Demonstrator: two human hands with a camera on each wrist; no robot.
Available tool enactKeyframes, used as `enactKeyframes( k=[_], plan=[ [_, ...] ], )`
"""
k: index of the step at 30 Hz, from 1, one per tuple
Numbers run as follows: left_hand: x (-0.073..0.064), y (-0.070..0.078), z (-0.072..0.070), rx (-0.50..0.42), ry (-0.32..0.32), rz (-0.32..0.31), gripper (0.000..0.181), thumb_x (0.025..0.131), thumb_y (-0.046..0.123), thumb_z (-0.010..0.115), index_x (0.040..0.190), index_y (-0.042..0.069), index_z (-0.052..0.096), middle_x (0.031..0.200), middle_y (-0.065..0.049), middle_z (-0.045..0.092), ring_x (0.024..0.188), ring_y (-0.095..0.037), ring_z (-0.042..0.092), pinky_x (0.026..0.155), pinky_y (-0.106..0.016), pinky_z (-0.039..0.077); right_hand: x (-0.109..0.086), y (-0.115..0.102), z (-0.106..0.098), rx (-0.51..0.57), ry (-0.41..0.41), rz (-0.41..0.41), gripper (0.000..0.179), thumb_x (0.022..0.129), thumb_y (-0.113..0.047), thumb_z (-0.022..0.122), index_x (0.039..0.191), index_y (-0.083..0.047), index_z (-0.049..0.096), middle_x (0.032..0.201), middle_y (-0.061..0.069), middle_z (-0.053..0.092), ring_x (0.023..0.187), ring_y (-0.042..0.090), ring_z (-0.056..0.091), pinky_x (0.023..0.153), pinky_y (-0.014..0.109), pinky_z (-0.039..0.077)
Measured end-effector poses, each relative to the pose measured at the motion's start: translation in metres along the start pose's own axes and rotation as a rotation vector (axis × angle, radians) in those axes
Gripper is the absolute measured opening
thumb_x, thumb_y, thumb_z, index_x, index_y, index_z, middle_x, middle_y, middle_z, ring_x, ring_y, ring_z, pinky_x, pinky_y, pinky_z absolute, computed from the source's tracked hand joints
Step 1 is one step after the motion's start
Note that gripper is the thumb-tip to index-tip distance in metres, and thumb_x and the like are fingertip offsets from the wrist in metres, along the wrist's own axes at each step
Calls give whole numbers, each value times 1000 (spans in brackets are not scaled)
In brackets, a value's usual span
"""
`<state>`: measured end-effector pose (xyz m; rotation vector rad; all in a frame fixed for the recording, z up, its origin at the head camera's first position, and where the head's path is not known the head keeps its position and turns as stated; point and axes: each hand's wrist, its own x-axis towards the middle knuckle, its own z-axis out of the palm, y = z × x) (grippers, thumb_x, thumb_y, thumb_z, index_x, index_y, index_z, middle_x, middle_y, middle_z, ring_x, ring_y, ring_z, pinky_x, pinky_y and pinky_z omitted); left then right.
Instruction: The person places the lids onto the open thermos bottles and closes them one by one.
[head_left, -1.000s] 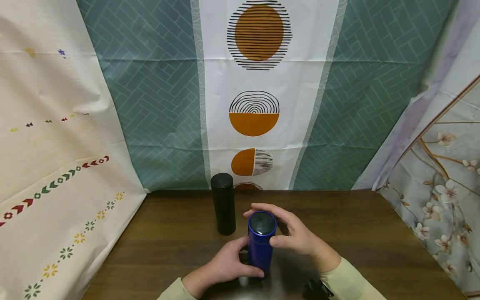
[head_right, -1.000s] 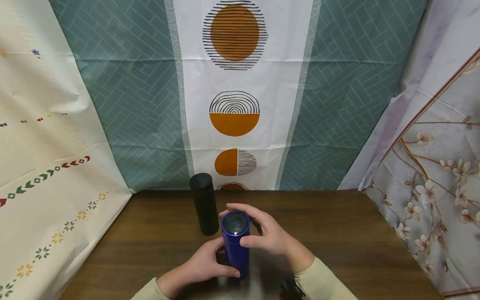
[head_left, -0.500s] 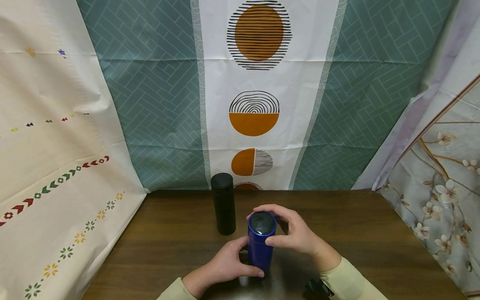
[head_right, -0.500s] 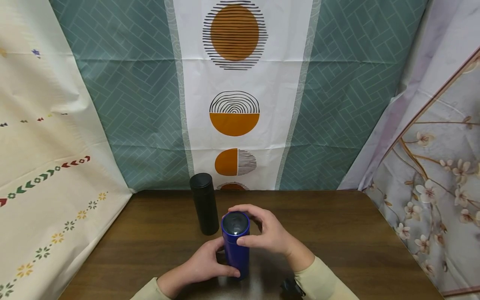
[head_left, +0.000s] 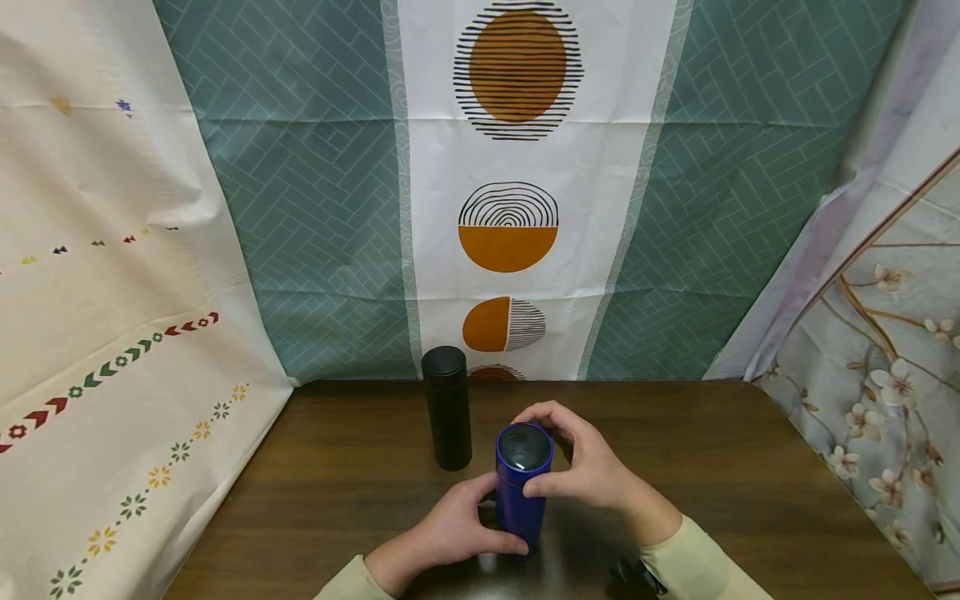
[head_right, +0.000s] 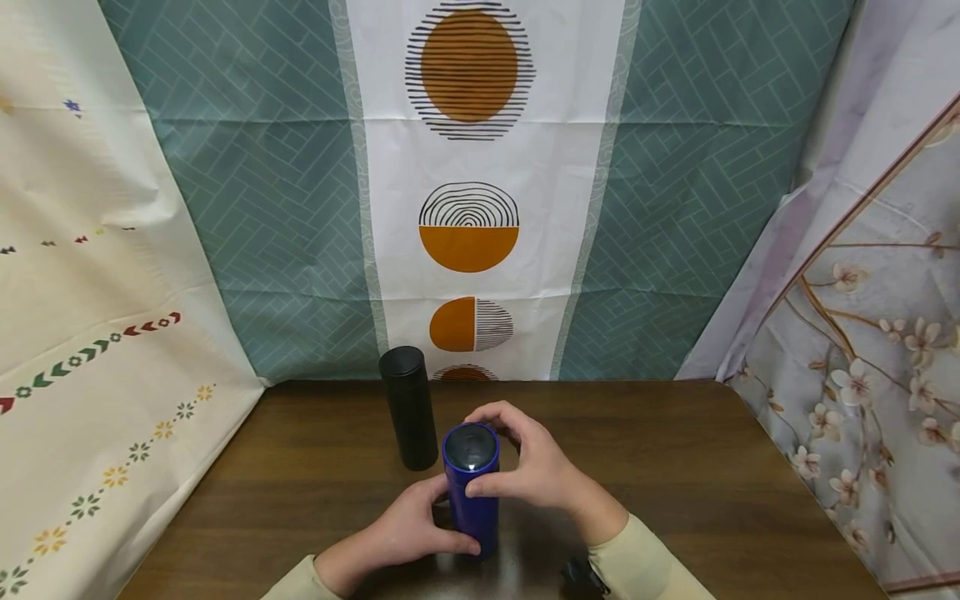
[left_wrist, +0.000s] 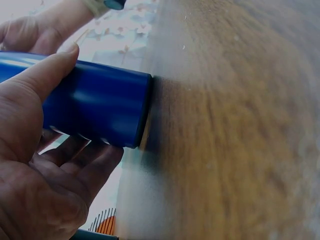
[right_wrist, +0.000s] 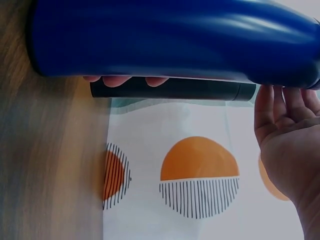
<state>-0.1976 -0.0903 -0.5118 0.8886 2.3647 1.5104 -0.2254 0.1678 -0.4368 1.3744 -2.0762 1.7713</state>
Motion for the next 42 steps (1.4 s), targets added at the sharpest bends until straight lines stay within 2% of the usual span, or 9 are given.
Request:
enactKeyframes(
  k=[4,8,11,15,19,23,32,36,42],
  plan=[
    [0,-1,0,-4,-7,4,62,87,34,99,141,30,69,132,15,75,127,-11,68,112,-43,54,0,2,0,14,-6,-2,68,86,-15,98,142,-9,60,130,27,67,118,41,65,108,42,53],
    [0,-3,1,3,-5,6,63,86,35,99,141,29,69,132,15,75,128,-12,68,112,-43,54,1,4,-1,72,-73,-57,72,98,-23,88,157,-4,51,143,24,65,130,41,63,116,42,49],
    [0,-3,1,5,-5,-1,64,86,36,99,142,29,69,132,16,75,128,-12,68,112,-44,54,3,4,-2,145,-149,-126,74,106,-19,74,166,5,38,154,27,60,142,43,58,123,47,43],
    [-1,-3,1,4,-3,-6,64,86,37,99,142,29,69,132,15,75,128,-13,68,112,-46,54,6,2,-1,222,-204,-163,72,108,-11,65,168,11,31,160,32,54,150,44,53,127,51,40],
    [-1,-2,1,1,0,-13,63,85,36,100,141,30,70,131,17,75,128,-13,68,112,-46,54,6,1,-2,226,-210,-162,70,107,-7,65,166,12,34,157,34,56,149,43,55,125,50,42],
    [0,-1,1,-1,-4,-12,64,86,35,99,142,30,69,133,16,75,129,-14,68,113,-48,54,5,2,-3,180,-200,-155,67,104,-5,67,163,12,39,153,32,61,144,42,59,123,50,44],
    [0,-1,0,4,-9,-14,65,86,36,99,143,29,68,133,15,75,128,-12,68,111,-44,54,4,1,-5,112,-171,-110,66,98,1,71,160,6,48,147,27,67,137,45,64,120,54,45],
    [0,-1,0,3,-8,-14,64,87,35,99,143,29,68,133,15,75,128,-13,68,111,-45,55,2,2,-5,82,-150,-88,66,95,2,74,157,5,51,145,24,69,134,45,65,120,54,46],
    [-1,0,0,5,3,-13,62,85,35,100,139,29,70,131,15,75,127,-13,69,110,-46,55,1,2,-6,23,-107,-55,67,91,0,83,154,-4,59,141,21,72,130,46,66,117,50,49]
  ],
)
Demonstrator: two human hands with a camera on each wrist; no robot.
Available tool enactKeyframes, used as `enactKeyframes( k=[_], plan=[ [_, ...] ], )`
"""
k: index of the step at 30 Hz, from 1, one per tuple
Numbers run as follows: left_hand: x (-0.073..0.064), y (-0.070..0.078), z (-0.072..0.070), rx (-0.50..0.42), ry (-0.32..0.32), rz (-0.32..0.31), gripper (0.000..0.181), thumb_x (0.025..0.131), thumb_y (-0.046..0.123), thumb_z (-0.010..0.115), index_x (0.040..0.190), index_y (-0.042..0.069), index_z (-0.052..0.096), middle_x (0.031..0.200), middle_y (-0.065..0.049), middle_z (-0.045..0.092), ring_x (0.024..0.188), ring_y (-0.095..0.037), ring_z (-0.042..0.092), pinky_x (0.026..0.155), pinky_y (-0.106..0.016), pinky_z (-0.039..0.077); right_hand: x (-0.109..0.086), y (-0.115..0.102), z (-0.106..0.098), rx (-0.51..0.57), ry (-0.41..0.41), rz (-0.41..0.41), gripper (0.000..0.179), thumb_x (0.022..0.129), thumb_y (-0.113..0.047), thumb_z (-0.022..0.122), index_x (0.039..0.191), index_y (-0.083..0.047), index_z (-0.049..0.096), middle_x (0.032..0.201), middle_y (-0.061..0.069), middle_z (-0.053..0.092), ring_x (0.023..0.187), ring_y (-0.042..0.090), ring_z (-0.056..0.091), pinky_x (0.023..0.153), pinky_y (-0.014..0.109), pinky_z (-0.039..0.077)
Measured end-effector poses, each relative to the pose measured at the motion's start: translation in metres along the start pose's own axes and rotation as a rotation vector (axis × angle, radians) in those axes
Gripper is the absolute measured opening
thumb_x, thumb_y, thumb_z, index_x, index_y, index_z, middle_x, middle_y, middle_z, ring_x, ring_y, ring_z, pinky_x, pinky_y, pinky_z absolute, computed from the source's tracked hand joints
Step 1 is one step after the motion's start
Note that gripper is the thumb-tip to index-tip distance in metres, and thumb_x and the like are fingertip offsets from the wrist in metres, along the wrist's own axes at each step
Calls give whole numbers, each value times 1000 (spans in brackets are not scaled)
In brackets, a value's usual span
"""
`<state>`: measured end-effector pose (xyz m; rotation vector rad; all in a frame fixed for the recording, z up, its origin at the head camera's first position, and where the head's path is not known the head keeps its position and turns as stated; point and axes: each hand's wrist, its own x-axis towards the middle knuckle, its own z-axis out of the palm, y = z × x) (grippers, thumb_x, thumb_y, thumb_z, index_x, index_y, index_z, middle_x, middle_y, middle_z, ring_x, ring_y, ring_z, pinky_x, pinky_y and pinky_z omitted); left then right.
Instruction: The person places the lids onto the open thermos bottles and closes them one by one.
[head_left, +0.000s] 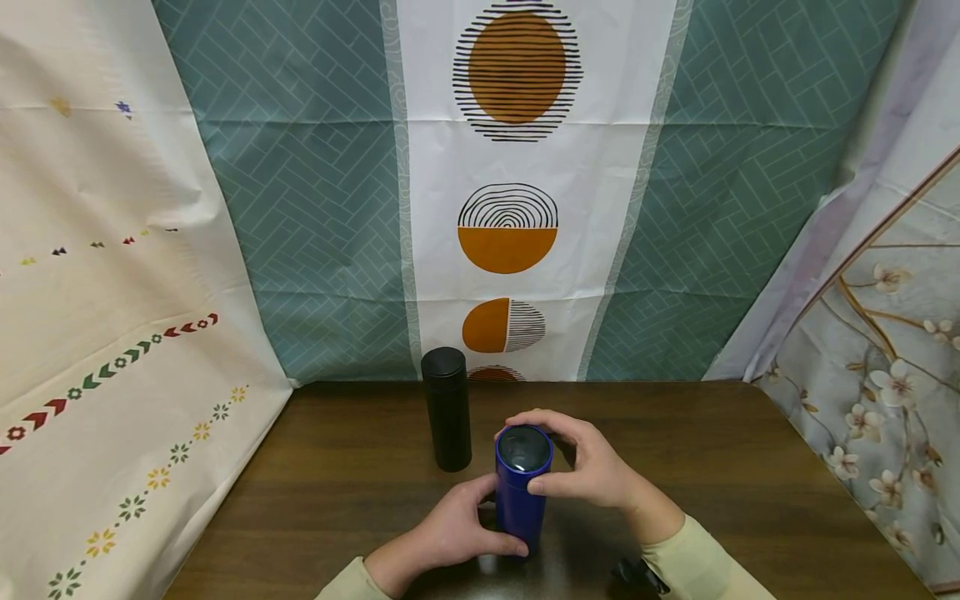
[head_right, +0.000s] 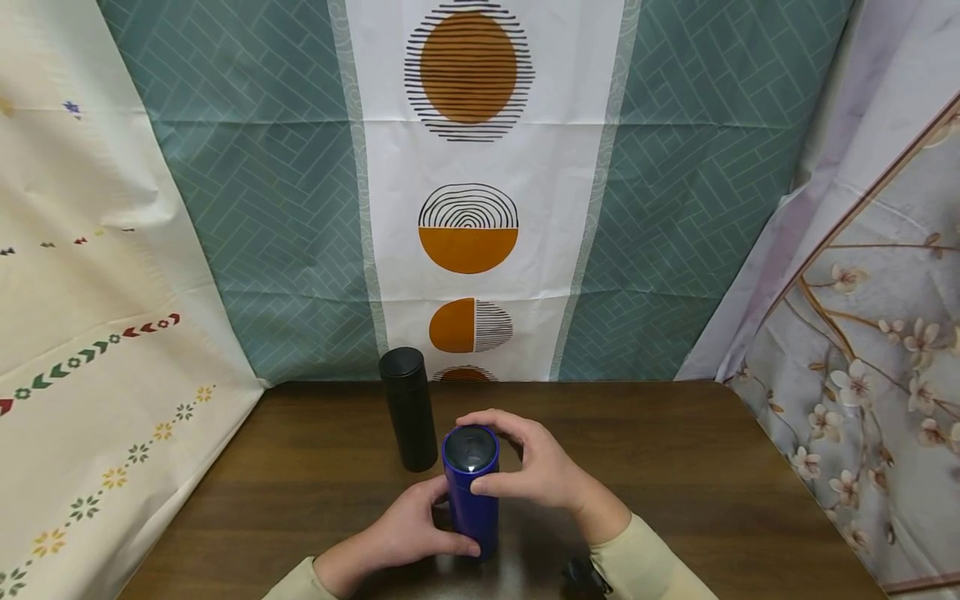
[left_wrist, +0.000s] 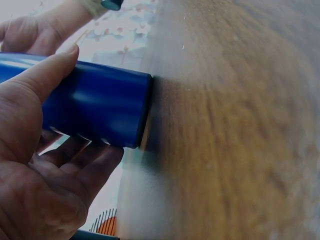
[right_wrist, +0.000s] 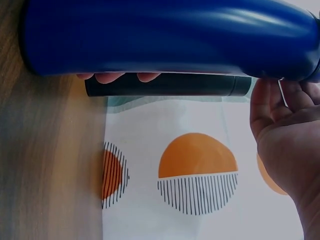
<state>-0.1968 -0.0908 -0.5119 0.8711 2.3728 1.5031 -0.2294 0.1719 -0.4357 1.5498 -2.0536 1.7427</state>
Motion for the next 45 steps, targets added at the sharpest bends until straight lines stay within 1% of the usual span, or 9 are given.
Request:
enactKeyframes(
  k=[7,16,19,24,27,28,31,37,45],
  plan=[
    [0,0,1,7,7,4,61,85,35,100,137,29,71,128,16,76,126,-13,69,110,-46,56,1,-1,2,-52,42,18,67,87,-4,90,148,-9,63,134,20,74,122,43,69,108,46,55],
    [0,-2,0,-3,-9,14,61,87,35,99,140,28,69,131,15,75,126,-13,69,111,-45,55,1,-6,6,-59,84,66,68,83,-3,94,142,-11,63,131,25,70,117,39,68,106,44,54],
    [1,-4,0,-1,-16,35,61,87,42,97,140,28,69,131,15,75,126,-13,70,109,-43,56,2,-6,6,-61,87,60,68,82,-3,95,141,-9,62,130,24,69,116,39,67,105,43,55],
    [2,-9,-1,15,-22,111,60,92,45,93,143,26,68,133,12,76,124,-14,71,105,-41,58,2,-5,6,-48,81,52,69,84,-5,96,142,-9,60,134,23,67,119,40,66,107,43,54],
    [2,-8,-1,14,-19,85,60,91,42,95,143,27,68,133,12,76,125,-14,70,106,-41,57,1,-3,5,-17,50,41,70,89,-8,93,149,-8,57,139,21,67,126,40,65,114,44,50],
    [1,-2,-2,-4,-16,40,61,88,41,97,141,28,70,132,14,75,126,-13,69,109,-43,56,2,-3,5,1,31,36,70,91,-9,91,152,-7,55,142,20,67,130,40,64,117,45,48],
    [1,-1,-1,-6,-9,1,62,86,35,99,140,28,69,132,14,75,127,-13,68,110,-43,55,2,-2,5,49,-36,16,73,98,-7,83,161,-1,47,150,20,65,140,40,60,124,48,42],
    [0,2,-1,-10,-11,-16,64,87,32,99,142,27,68,133,14,75,126,-12,68,108,-41,55,4,-5,5,123,-113,-4,75,103,-1,69,169,4,34,157,26,59,148,41,54,126,54,38],
    [1,0,-2,10,-11,-19,65,87,37,98,143,26,68,133,14,75,127,-13,69,109,-41,55,3,-3,4,120,-95,13,67,101,0,73,162,-1,47,148,28,65,141,43,60,122,53,43]
  ],
)
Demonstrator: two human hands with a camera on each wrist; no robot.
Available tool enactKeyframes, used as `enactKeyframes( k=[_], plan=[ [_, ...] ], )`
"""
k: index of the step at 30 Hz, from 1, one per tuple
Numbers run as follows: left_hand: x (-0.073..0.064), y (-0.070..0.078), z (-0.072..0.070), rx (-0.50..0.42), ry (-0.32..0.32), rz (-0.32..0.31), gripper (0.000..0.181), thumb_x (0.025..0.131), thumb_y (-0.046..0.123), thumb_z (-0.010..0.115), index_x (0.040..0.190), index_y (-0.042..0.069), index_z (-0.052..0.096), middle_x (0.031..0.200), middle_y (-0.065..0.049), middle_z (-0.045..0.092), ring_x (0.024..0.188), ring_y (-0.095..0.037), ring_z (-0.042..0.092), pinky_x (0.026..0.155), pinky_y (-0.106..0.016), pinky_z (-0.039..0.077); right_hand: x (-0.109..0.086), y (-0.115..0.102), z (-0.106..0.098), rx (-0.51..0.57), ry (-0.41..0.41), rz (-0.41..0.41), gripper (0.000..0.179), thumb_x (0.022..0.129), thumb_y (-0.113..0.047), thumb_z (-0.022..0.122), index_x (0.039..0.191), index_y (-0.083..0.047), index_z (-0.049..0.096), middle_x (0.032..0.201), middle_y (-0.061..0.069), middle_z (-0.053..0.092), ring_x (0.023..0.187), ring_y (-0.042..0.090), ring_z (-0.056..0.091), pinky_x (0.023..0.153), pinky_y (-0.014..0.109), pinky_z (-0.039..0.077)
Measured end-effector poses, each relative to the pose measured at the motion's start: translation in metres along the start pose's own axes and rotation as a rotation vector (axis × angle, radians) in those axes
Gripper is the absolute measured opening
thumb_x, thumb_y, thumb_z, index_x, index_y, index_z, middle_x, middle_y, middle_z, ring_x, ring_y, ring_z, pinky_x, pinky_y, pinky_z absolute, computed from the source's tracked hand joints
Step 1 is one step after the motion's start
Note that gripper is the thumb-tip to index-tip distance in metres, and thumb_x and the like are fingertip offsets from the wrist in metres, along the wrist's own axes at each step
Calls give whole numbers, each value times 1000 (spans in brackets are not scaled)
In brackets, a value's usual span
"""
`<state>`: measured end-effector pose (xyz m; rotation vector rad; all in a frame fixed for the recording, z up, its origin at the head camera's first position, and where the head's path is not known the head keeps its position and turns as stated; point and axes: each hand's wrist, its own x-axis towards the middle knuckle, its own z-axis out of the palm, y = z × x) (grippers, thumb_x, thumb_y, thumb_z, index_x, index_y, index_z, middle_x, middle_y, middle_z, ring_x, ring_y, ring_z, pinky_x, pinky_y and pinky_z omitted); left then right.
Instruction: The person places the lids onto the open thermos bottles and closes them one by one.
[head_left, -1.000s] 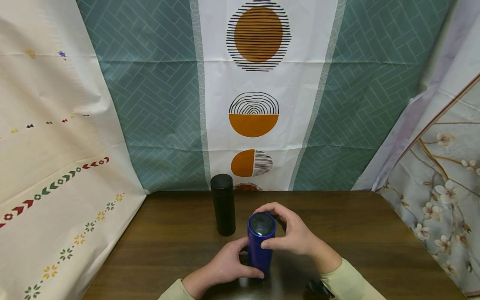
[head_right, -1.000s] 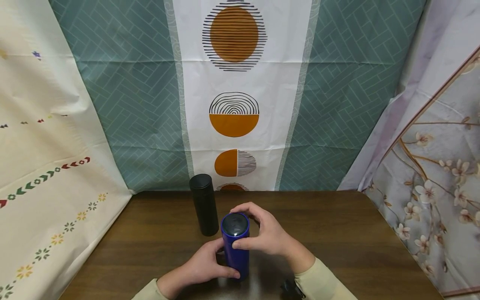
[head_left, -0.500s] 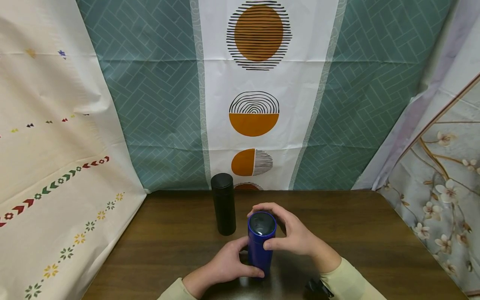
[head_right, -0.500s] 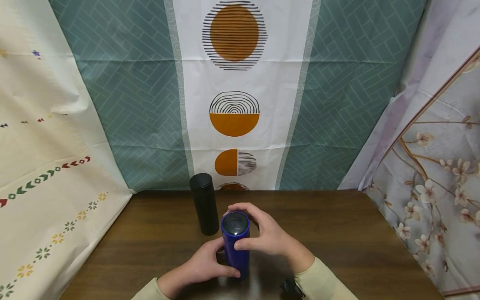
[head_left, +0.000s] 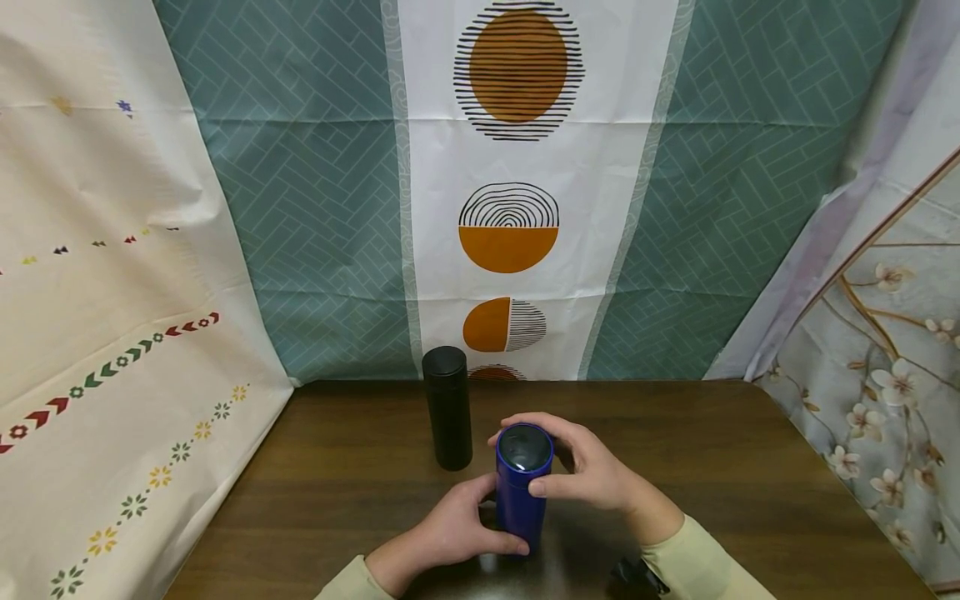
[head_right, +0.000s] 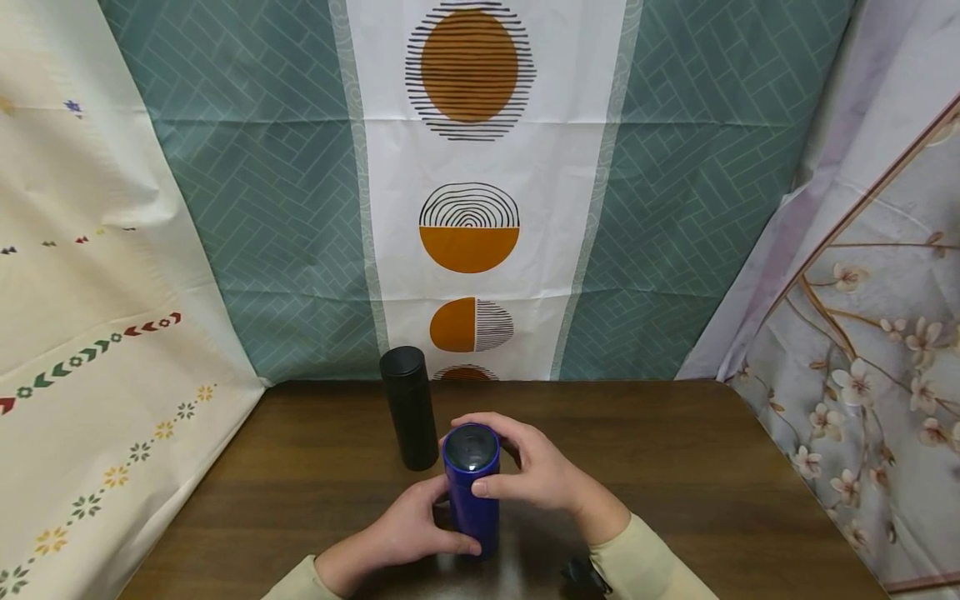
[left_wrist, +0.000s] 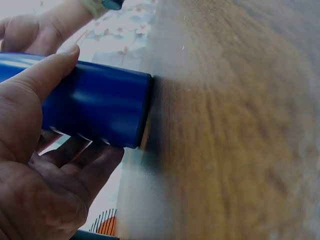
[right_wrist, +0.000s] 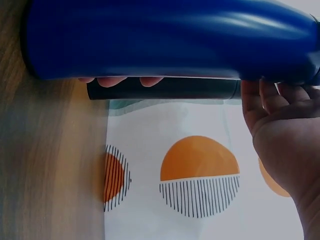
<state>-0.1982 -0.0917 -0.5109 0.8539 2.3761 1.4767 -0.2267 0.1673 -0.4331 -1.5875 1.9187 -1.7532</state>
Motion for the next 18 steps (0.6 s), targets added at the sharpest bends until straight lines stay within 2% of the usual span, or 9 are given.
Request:
enactKeyframes(
  k=[7,11,18],
  plan=[
    [0,1,1,1,-5,11,64,87,39,98,143,27,68,132,15,75,127,-12,69,110,-40,55,-2,1,-1,-42,55,18,64,95,-1,82,153,-3,56,141,23,71,131,48,65,117,51,48],
    [0,-1,2,9,3,26,62,86,38,99,140,28,69,131,15,75,126,-12,70,110,-40,55,-2,1,0,-58,83,28,61,92,-2,86,146,1,58,135,24,73,124,49,67,113,50,50],
    [0,-1,1,0,4,33,61,86,38,99,139,28,70,130,15,76,125,-13,70,110,-40,55,-1,-1,2,-99,139,89,62,87,-7,91,140,3,60,135,21,73,123,46,66,109,48,51]
  ],
)
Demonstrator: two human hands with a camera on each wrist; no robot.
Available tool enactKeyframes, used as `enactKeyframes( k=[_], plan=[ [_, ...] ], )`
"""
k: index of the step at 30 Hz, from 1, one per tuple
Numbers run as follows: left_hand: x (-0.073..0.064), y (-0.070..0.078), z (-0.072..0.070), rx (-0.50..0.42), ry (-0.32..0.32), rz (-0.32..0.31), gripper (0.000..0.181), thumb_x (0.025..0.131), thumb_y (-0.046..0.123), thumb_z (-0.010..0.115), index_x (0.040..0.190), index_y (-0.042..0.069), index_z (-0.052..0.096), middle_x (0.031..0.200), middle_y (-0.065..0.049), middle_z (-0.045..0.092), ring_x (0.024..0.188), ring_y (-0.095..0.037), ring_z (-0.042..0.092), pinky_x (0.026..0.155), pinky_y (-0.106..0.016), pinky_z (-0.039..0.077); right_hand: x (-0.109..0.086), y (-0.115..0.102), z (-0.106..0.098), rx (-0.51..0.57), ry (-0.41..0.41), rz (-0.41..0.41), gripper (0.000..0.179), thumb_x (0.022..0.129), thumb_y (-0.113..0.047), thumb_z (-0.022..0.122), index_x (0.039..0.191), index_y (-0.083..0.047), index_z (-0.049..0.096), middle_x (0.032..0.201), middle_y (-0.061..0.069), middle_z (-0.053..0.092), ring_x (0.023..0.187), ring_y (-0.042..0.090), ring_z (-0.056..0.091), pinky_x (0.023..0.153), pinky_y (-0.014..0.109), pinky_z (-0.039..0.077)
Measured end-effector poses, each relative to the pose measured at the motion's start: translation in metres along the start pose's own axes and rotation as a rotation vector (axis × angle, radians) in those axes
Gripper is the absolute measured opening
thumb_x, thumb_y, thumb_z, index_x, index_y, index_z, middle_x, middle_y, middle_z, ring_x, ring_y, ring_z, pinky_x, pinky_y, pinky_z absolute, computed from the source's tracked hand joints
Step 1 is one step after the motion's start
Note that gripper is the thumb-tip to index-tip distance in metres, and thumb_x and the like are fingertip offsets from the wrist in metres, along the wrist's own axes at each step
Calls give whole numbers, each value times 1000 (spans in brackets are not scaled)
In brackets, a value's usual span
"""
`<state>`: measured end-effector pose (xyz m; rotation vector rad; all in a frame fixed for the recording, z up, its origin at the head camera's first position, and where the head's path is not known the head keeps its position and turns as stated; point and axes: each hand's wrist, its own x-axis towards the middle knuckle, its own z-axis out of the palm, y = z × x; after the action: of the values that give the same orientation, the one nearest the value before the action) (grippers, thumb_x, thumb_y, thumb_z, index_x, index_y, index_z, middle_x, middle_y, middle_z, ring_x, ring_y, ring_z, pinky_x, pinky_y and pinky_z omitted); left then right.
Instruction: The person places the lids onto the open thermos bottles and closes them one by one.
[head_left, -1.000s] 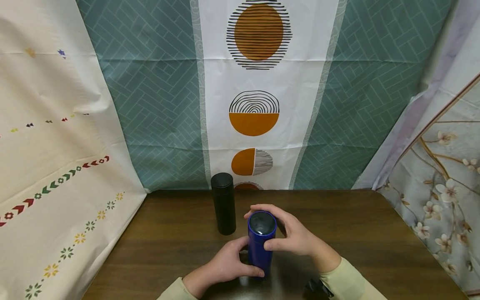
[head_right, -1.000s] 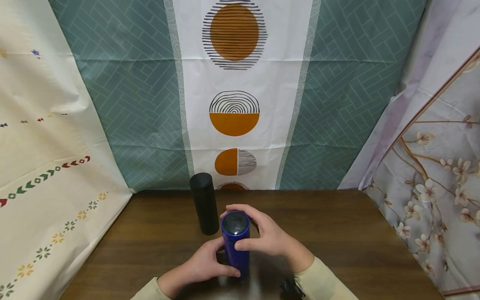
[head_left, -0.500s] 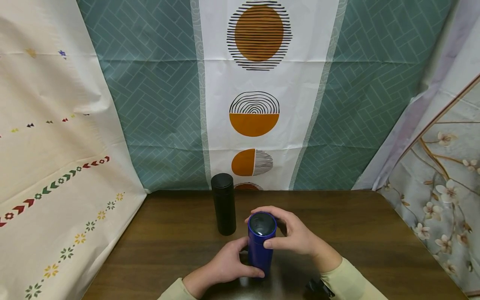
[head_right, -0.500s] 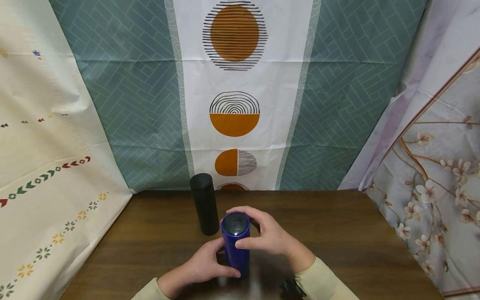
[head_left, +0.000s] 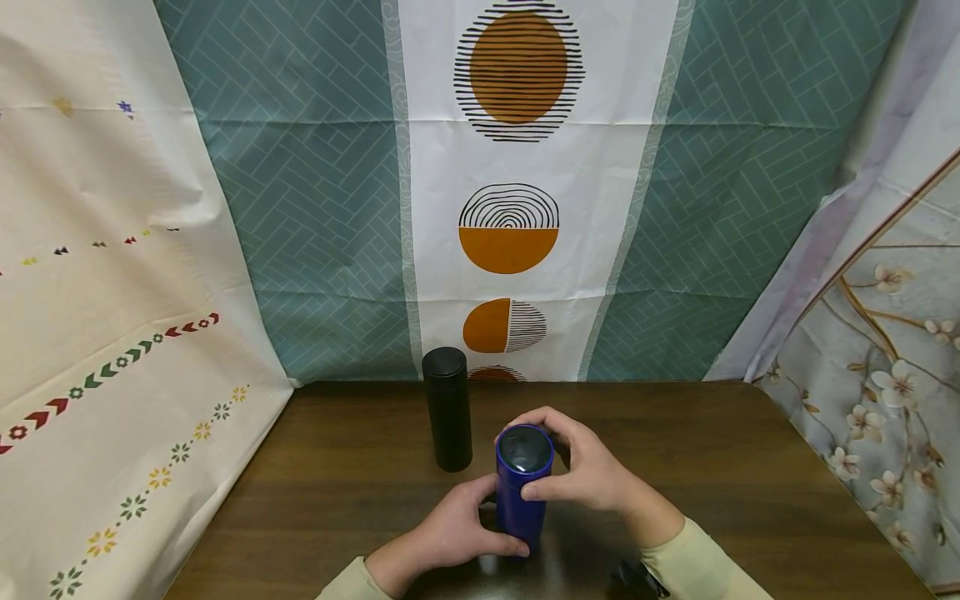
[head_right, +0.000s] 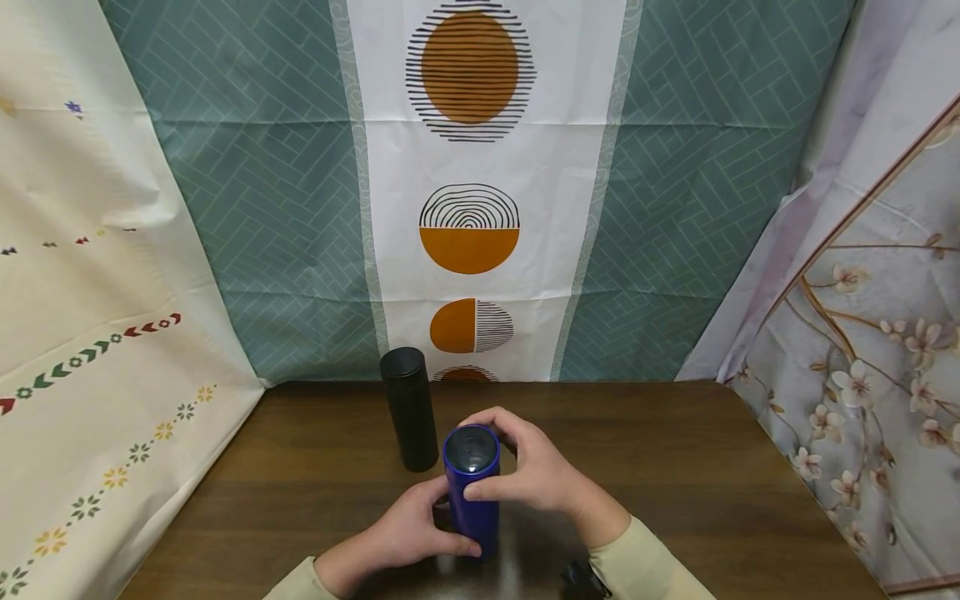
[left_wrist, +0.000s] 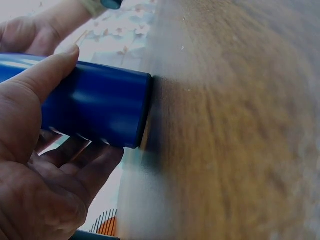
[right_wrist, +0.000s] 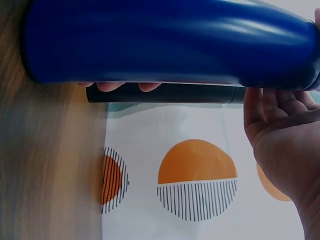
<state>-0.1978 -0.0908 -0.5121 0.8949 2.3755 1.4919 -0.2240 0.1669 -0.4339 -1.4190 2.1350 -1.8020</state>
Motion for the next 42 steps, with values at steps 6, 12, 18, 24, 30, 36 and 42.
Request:
enactKeyframes(
  k=[6,12,18,24,30,36,42],
  plan=[
    [0,-2,0,-5,-7,11,61,86,37,98,140,28,70,130,15,76,125,-12,70,110,-40,55,1,-1,2,10,19,7,65,86,-8,93,140,2,58,137,19,72,123,47,66,110,48,51],
    [0,-3,0,-8,-7,22,63,86,38,98,142,28,69,131,16,75,125,-10,69,111,-42,55,1,-1,2,29,6,10,68,87,-9,94,143,1,57,139,21,71,126,49,63,113,46,48],
    [0,-5,0,-7,-12,5,64,87,39,97,143,27,68,133,16,74,127,-11,69,111,-43,55,0,0,0,56,-102,-43,74,98,-7,81,164,-2,46,148,24,67,140,43,59,123,49,41],
    [0,-4,0,-1,-13,-8,65,88,41,97,144,26,67,133,16,74,128,-11,68,111,-42,55,3,-1,0,111,-148,-119,69,103,0,68,165,4,41,152,29,63,145,39,58,123,52,44],
    [0,-3,0,2,-11,-7,67,88,41,97,146,27,67,134,16,74,127,-11,68,110,-43,55,2,-1,1,78,-105,-85,61,100,-3,74,157,-3,53,146,25,68,140,41,61,121,51,44],
    [0,-3,1,8,-1,7,67,87,42,98,145,29,67,133,17,74,127,-11,69,110,-43,55,1,-1,1,38,-53,-37,59,96,-4,82,150,-7,59,141,22,71,133,43,64,118,50,46],
    [0,-1,1,3,4,21,63,86,39,99,141,29,69,129,16,75,124,-10,70,109,-43,56,1,-3,3,8,12,3,58,89,-7,89,140,-1,61,133,22,73,122,48,66,110,48,52]
  ],
)
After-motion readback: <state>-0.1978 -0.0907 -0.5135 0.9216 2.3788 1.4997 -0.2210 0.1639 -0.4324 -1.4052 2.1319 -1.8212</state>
